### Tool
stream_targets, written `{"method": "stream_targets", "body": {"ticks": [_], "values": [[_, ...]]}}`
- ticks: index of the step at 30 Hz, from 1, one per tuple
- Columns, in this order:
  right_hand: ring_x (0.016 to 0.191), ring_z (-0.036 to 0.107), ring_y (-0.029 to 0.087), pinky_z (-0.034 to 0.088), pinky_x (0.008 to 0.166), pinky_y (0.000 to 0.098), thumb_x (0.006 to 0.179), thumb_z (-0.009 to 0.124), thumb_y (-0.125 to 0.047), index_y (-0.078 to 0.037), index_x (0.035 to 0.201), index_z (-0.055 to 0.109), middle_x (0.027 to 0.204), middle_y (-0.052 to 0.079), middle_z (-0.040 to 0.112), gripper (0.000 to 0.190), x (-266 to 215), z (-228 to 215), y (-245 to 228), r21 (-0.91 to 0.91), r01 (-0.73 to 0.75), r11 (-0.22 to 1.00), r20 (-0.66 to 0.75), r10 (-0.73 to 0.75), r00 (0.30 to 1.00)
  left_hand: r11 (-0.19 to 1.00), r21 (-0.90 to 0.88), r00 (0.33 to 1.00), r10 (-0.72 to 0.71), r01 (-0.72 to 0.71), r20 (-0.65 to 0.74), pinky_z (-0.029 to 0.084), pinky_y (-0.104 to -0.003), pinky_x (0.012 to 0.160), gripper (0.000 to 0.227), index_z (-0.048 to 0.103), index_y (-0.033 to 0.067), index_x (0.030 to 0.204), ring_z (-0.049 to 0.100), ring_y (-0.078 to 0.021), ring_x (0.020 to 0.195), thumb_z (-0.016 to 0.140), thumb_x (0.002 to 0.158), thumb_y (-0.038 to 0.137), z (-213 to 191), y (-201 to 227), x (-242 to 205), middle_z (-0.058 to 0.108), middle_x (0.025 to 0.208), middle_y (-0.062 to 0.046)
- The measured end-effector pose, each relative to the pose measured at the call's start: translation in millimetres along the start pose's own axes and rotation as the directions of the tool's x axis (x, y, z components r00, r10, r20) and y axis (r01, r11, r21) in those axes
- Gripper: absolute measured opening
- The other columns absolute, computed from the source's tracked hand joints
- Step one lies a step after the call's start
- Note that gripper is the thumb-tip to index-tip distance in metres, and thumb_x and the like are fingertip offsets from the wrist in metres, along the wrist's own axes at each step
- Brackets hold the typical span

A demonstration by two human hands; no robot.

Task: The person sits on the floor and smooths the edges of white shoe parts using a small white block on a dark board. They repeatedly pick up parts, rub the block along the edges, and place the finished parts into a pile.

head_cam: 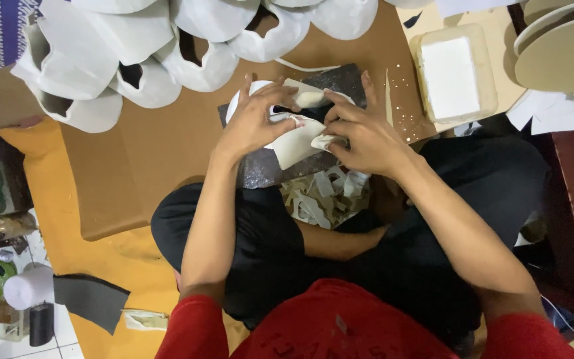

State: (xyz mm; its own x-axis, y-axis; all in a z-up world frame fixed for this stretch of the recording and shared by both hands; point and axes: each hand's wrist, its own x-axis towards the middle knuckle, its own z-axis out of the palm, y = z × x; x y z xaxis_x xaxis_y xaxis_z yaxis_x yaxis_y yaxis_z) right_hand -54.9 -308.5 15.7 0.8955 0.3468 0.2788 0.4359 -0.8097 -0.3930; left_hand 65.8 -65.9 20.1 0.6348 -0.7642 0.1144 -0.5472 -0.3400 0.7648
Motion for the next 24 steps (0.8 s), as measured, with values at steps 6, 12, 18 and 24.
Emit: {"method": "stream_targets", "body": {"ticks": [6,12,18,24], "values": [[0.147,0.053,0.025,0.001,0.129,0.0603,0.081,0.083,-0.017,-0.011,0.093,0.076,0.111,0.002,0.07,0.015,-1,1,14,0.04,-0.013,0.999,-0.018,0.014,1.0,0.999,-0.004,0.998,0.035,-0.035,0.059,0.001,-0.073,0.117,0.026,0.077,0.0186,0.107,0.049,-0.0314,0.142,0.08,0.089,0.037,-5,0,14,0.072,0.128,-0.01],[0.143,0.051,0.035,0.019,0.124,0.061,0.078,0.086,-0.017,-0.012,0.091,0.076,0.112,0.004,0.066,0.018,1,-11,9,0.086,0.005,0.996,-0.121,0.006,0.993,0.996,-0.086,0.992,-0.009,-0.002,-0.124,0.024,-0.051,0.12,0.017,0.077,0.014,0.089,0.072,-0.0269,0.112,0.085,0.081,0.026,1,2,26,0.078,0.106,-0.007],[0.126,0.062,0.032,0.04,0.115,0.0516,0.082,0.08,-0.009,-0.017,0.104,0.078,0.124,0.006,0.064,0.024,-8,-30,4,0.488,-0.129,0.863,0.024,0.135,0.991,0.959,-0.274,0.987,-0.112,0.077,-0.115,0.041,-0.046,0.108,0.017,0.076,0.0119,0.094,0.073,-0.0241,0.101,0.08,0.08,0.02,-9,-4,17,0.078,0.098,-0.007],[0.101,0.073,0.033,0.051,0.095,0.0478,0.083,0.083,-0.01,-0.008,0.104,0.077,0.106,0.013,0.073,0.022,-9,-41,-11,0.6,-0.282,0.749,0.243,0.165,0.956,0.924,-0.313,0.975,-0.206,0.22,0.078,0.052,-0.046,0.09,0.026,0.076,0.0115,0.1,0.072,-0.0268,0.089,0.082,0.076,0.019,-22,18,15,0.076,0.096,-0.012]]}}
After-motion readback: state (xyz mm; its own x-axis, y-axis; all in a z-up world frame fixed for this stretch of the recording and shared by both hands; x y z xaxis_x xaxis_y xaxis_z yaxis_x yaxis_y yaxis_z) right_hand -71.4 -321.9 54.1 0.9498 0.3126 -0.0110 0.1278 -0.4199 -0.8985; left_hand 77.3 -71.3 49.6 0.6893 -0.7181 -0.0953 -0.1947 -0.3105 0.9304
